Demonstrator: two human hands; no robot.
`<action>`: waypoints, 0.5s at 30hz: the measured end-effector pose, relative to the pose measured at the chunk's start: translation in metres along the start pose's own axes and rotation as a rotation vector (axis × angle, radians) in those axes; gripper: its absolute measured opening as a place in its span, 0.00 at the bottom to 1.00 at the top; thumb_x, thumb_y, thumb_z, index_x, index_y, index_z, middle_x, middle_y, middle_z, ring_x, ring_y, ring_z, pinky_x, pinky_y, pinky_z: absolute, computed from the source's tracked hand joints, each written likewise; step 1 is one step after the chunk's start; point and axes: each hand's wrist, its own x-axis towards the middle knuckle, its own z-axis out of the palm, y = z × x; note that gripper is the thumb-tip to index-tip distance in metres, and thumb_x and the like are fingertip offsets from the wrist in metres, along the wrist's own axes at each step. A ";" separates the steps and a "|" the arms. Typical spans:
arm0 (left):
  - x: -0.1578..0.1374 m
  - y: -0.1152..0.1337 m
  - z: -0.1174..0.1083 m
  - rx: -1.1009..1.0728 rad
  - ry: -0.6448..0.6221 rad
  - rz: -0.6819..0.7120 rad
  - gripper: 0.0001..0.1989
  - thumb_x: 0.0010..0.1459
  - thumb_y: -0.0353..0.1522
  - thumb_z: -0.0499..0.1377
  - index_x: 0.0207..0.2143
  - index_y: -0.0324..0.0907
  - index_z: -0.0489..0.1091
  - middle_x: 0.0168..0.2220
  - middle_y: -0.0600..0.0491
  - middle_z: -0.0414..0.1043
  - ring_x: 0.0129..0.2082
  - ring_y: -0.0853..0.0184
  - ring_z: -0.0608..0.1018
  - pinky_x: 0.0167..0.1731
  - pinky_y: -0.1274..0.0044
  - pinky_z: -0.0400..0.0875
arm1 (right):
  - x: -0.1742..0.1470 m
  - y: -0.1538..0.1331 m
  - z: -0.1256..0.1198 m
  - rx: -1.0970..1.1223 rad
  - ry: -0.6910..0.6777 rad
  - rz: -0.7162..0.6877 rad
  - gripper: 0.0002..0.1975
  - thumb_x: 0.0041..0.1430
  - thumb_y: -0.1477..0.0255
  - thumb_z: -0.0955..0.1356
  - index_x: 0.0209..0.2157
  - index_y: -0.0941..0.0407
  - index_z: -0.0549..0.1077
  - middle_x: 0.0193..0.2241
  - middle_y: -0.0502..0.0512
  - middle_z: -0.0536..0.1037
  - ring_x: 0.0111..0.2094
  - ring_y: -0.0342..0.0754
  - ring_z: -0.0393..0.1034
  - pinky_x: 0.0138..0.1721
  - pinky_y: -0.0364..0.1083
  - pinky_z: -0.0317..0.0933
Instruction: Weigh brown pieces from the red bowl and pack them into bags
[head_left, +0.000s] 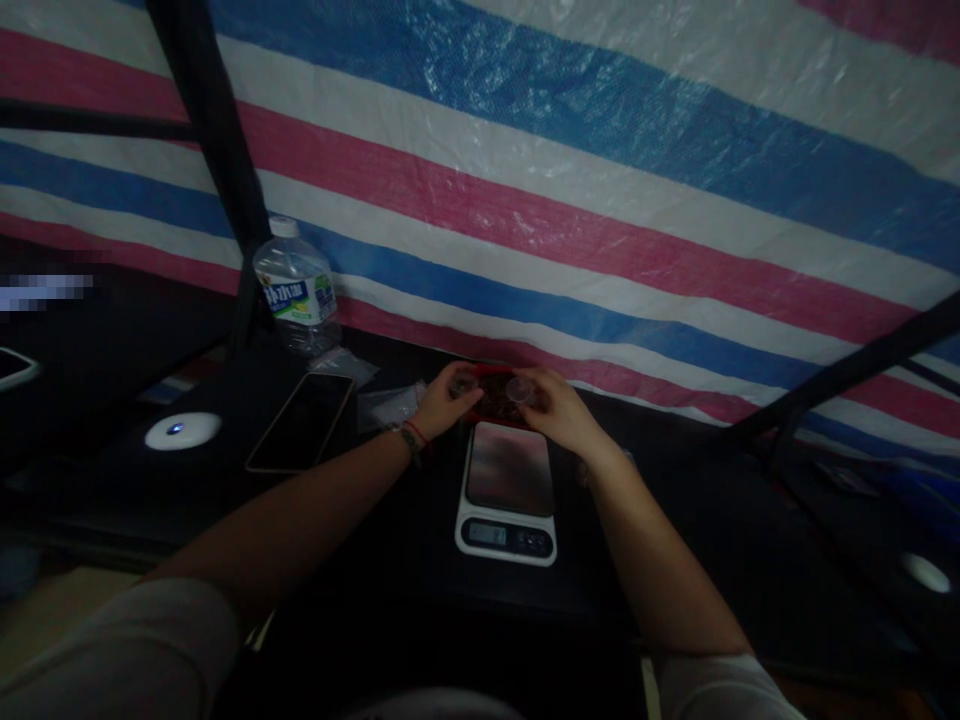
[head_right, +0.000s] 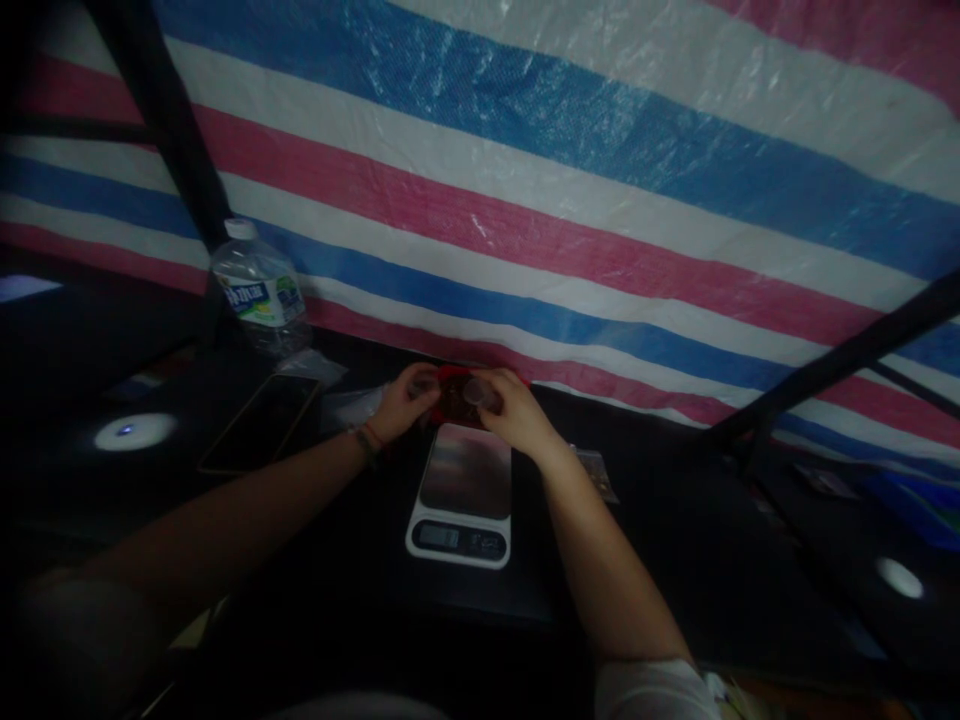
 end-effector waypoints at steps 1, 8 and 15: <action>0.001 0.000 -0.001 0.000 0.100 0.000 0.22 0.54 0.42 0.61 0.47 0.41 0.65 0.41 0.48 0.72 0.40 0.65 0.76 0.44 0.72 0.70 | -0.006 0.005 0.000 0.022 0.008 0.034 0.27 0.49 0.80 0.67 0.53 0.54 0.71 0.49 0.60 0.74 0.51 0.54 0.68 0.54 0.56 0.63; 0.001 -0.001 -0.004 0.090 0.155 0.084 0.23 0.52 0.42 0.63 0.48 0.42 0.64 0.34 0.53 0.72 0.34 0.67 0.76 0.38 0.75 0.70 | -0.058 0.044 0.002 0.249 0.092 0.265 0.29 0.52 0.72 0.70 0.56 0.53 0.66 0.45 0.57 0.75 0.46 0.51 0.72 0.49 0.52 0.66; 0.002 -0.009 -0.001 0.037 0.215 0.054 0.21 0.53 0.42 0.62 0.47 0.42 0.65 0.35 0.53 0.72 0.34 0.68 0.76 0.37 0.76 0.71 | -0.067 0.038 -0.002 0.203 0.100 0.251 0.25 0.52 0.73 0.69 0.54 0.53 0.69 0.44 0.57 0.76 0.44 0.50 0.72 0.46 0.50 0.67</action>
